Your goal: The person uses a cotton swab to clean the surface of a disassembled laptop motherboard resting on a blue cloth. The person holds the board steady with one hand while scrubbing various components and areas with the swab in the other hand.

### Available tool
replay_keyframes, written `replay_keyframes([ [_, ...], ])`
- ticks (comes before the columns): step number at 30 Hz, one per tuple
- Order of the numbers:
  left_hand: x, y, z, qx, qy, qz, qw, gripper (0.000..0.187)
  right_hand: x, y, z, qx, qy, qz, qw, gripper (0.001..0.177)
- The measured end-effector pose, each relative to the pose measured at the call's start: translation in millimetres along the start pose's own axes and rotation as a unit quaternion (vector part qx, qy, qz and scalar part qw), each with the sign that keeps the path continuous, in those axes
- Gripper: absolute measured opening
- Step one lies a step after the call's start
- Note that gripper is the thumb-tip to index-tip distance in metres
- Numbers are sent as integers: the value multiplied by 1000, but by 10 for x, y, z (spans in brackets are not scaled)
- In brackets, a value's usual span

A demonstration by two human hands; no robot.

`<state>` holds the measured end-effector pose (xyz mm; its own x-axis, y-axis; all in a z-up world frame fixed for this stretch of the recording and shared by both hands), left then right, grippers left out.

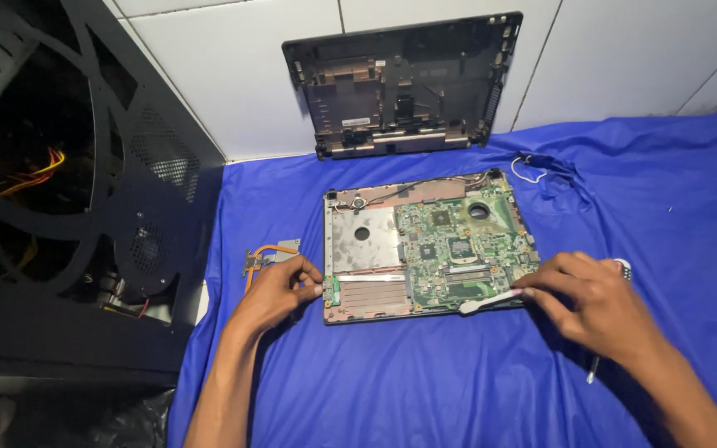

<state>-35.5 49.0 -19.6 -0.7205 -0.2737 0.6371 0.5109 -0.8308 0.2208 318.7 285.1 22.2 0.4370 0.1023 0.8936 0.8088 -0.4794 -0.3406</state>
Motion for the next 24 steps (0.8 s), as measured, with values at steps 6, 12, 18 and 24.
replay_keyframes([
  [6, -10, -2, -22, -13, 24, 6, 1000, 13, -179, -111, -158, 40, -64, -34, 997, 15],
  [12, 24, -56, -46, -45, 3, -3, 999, 25, -182, -238, -434, 15, -45, -39, 998, 11],
  [18, 26, -30, -13, -47, 6, -5, 999, 24, -135, -434, -460, 11, -40, -43, 998, 13],
  [24, 42, -20, 29, -47, -1, -5, 999, 24, -193, -627, -223, -12, -38, -30, 999, 10],
])
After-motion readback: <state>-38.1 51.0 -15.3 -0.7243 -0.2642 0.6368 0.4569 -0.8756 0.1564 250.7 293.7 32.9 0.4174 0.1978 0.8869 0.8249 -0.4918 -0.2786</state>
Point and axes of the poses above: each hand's wrist, its own y-axis away from the middle knuckle, its own x-axis out of the back of the hand, z = x × y, the point moved 6 cm from there along -y, towards the middle knuckle, and after that the axes turned 5 degrees about -x, right-handed, at the moved point
